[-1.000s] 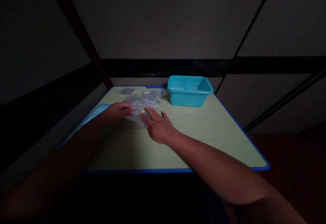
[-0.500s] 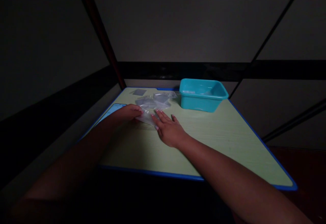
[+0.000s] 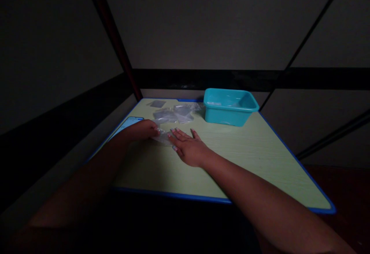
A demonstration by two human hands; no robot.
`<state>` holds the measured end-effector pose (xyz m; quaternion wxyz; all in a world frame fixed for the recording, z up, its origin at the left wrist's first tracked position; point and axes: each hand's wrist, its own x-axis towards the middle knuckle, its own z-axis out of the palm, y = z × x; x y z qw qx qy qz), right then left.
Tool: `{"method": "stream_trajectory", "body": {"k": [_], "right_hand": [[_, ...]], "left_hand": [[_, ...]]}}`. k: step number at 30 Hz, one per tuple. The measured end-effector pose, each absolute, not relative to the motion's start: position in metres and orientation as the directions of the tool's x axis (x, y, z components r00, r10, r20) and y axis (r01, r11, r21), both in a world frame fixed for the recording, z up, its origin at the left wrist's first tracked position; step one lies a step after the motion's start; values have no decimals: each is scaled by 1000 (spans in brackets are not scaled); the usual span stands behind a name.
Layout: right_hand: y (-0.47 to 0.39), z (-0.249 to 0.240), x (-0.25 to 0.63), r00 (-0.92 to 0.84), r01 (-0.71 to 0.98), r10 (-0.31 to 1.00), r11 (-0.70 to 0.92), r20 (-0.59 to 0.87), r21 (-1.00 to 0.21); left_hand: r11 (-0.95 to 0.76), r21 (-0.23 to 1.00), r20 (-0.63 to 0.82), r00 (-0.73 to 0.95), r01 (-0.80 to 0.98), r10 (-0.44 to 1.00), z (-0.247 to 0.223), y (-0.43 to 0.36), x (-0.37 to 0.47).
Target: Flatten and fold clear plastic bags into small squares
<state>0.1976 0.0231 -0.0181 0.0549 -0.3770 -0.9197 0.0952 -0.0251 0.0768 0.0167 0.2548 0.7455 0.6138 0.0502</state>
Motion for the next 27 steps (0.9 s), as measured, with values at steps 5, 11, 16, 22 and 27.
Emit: {"method": "stream_trajectory", "body": {"k": [5, 11, 16, 22, 27], "right_hand": [[24, -20, 198, -714, 680, 700, 696, 8, -229], [24, -18, 198, -721, 673, 693, 702, 5, -233], [22, -16, 198, -739, 653, 674, 720, 11, -235], [20, -12, 199, -734, 650, 678, 722, 52, -239], [22, -10, 200, -629, 729, 767, 638, 126, -248]], "left_hand": [[-150, 284, -187, 209, 947, 960, 17, 76, -21], [-188, 202, -138, 218, 961, 966, 15, 78, -19], [-208, 148, -107, 225, 967, 968, 14, 77, -18], [-198, 127, -92, 210, 972, 973, 16, 76, -15], [-185, 141, -113, 201, 973, 973, 18, 75, -15]]}}
